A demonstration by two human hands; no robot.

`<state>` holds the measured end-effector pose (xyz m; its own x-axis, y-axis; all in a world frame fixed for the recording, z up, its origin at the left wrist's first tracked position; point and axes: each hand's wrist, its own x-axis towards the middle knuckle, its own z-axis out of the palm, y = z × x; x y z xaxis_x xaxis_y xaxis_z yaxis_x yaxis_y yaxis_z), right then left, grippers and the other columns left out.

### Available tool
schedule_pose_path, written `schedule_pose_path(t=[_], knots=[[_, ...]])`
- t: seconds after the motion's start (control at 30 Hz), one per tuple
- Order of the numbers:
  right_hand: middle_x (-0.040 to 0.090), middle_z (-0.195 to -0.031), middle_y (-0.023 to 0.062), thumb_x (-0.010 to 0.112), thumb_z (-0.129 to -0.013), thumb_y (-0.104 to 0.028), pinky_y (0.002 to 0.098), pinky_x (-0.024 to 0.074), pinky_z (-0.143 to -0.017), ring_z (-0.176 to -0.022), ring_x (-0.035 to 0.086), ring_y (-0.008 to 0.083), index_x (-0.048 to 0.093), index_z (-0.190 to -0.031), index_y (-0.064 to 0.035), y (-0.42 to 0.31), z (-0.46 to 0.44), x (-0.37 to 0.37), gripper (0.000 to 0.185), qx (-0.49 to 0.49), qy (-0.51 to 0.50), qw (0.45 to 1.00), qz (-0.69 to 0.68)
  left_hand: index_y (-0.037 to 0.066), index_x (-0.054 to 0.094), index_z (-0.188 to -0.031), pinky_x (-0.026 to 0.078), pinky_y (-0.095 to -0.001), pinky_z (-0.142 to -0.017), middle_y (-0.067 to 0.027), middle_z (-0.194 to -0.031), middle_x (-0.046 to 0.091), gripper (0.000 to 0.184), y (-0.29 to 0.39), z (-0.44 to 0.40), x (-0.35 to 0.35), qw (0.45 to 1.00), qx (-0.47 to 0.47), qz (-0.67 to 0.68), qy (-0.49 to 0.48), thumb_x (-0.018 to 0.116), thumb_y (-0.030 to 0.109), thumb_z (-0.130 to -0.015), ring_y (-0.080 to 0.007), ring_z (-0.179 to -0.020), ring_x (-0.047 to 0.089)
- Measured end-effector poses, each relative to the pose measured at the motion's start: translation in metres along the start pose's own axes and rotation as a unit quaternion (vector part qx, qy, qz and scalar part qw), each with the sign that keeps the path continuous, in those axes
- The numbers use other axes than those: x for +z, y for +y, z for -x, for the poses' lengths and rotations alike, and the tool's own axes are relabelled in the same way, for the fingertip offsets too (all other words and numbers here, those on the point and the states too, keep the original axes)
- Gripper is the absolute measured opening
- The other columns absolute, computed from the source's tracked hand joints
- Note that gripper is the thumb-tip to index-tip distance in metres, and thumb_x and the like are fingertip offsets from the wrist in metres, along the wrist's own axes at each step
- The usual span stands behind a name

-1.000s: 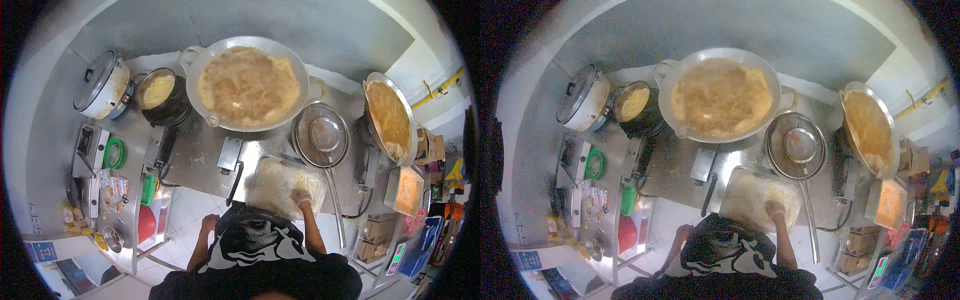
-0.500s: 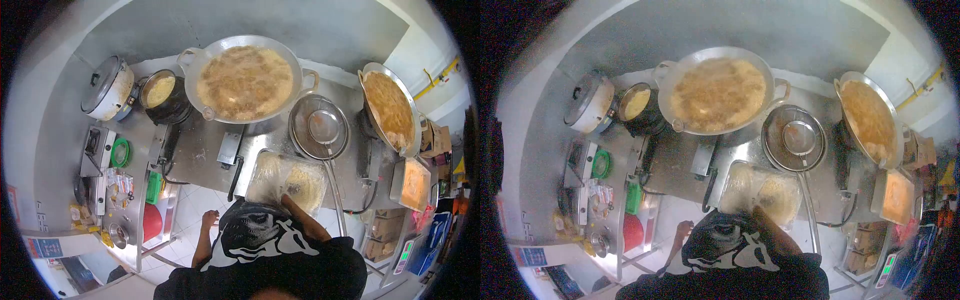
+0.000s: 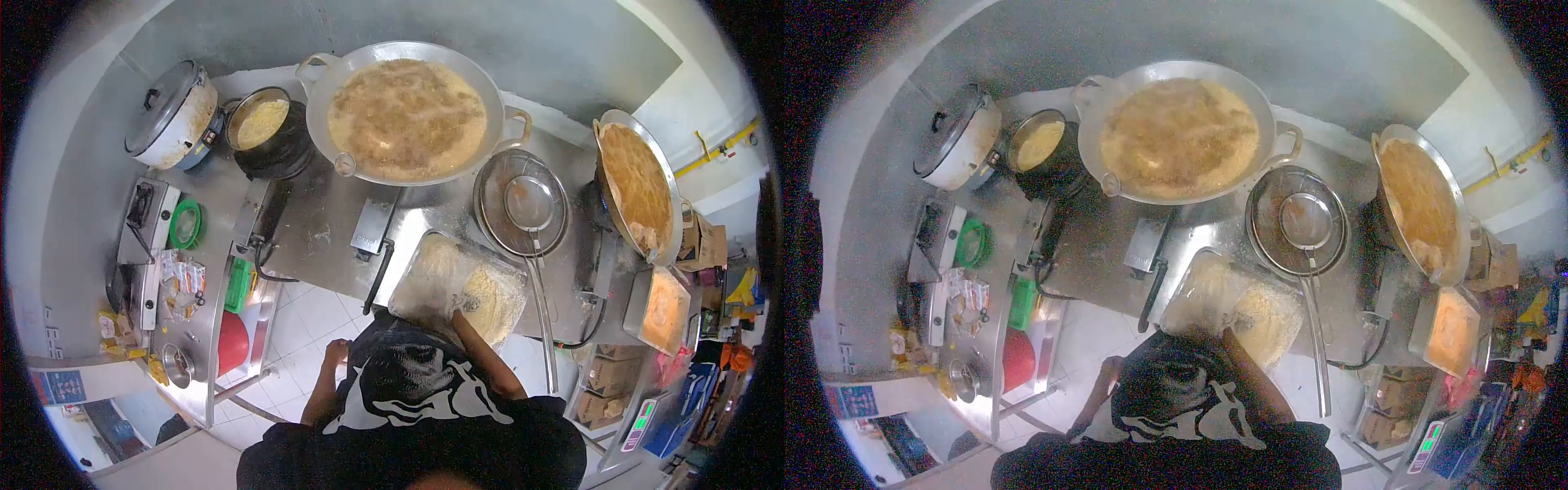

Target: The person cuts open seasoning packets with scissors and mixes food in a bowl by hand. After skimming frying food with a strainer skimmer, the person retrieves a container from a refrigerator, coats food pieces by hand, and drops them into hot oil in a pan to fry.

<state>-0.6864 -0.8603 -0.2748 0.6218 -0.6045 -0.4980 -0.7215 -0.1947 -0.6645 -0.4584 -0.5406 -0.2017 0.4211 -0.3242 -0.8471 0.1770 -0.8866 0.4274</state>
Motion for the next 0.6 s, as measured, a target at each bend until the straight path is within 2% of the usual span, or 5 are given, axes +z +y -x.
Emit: schedule_pose_path(t=[0.2,0.3,0.37,0.43,0.6], knots=[[0.064,-0.101,0.0203,0.062,-0.080,-0.024,0.0400,0.0487,-0.085,-0.092,0.062,0.0346,0.059,-0.107,0.0007,-0.001,0.026,-0.011,0.037,0.028,0.057,0.998,-0.027,0.009,0.059,-0.086,0.057,-0.0477,-0.064,-0.0066,-0.080,0.060,0.018,-0.026,-0.035,-0.024,0.970,0.175,0.126,-0.113,0.052,0.025,-0.087,-0.0230,-0.077,0.062],[0.064,-0.101,0.0198,0.063,-0.080,-0.026,0.0400,0.0487,-0.085,-0.093,0.062,0.0345,0.059,-0.108,0.0008,0.007,0.069,-0.040,0.039,0.064,0.125,0.989,-0.044,0.010,0.059,-0.090,0.055,-0.0511,-0.066,-0.0058,-0.083,0.059,0.016,-0.005,-0.038,-0.031,0.985,-0.019,0.160,-0.055,0.053,0.025,-0.088,-0.0243,-0.075,0.060],[0.064,-0.101,0.0196,0.064,-0.080,-0.026,0.0399,0.0487,-0.085,-0.093,0.062,0.0345,0.058,-0.108,0.0009,-0.011,0.108,-0.078,0.040,0.097,0.180,0.978,-0.035,0.010,0.059,-0.090,0.055,-0.0527,-0.067,-0.0059,-0.085,0.060,0.017,-0.029,-0.059,-0.037,0.985,0.161,0.029,-0.052,0.053,0.026,-0.088,-0.0251,-0.076,0.060],[0.065,-0.100,0.0187,0.065,-0.080,-0.028,0.0392,0.0494,-0.083,-0.092,0.063,0.0341,0.058,-0.110,-0.0005,-0.081,0.153,-0.138,0.041,0.109,0.217,0.966,0.090,0.009,0.058,-0.093,0.054,-0.0537,-0.067,-0.0065,-0.088,0.061,0.018,-0.057,-0.094,-0.029,0.986,0.022,0.144,-0.081,0.054,0.027,-0.089,-0.0260,-0.078,0.061],[0.066,-0.092,0.0185,0.067,-0.076,-0.026,0.0407,0.0476,-0.077,-0.087,0.063,0.0345,0.067,-0.091,-0.0045,-0.168,0.149,-0.239,0.026,0.034,0.263,0.951,0.159,0.008,0.060,-0.097,0.057,-0.0481,-0.061,-0.0073,-0.089,0.062,0.021,0.002,-0.047,-0.056,0.997,0.050,-0.027,-0.046,0.056,0.027,-0.089,-0.0252,-0.078,0.062]])
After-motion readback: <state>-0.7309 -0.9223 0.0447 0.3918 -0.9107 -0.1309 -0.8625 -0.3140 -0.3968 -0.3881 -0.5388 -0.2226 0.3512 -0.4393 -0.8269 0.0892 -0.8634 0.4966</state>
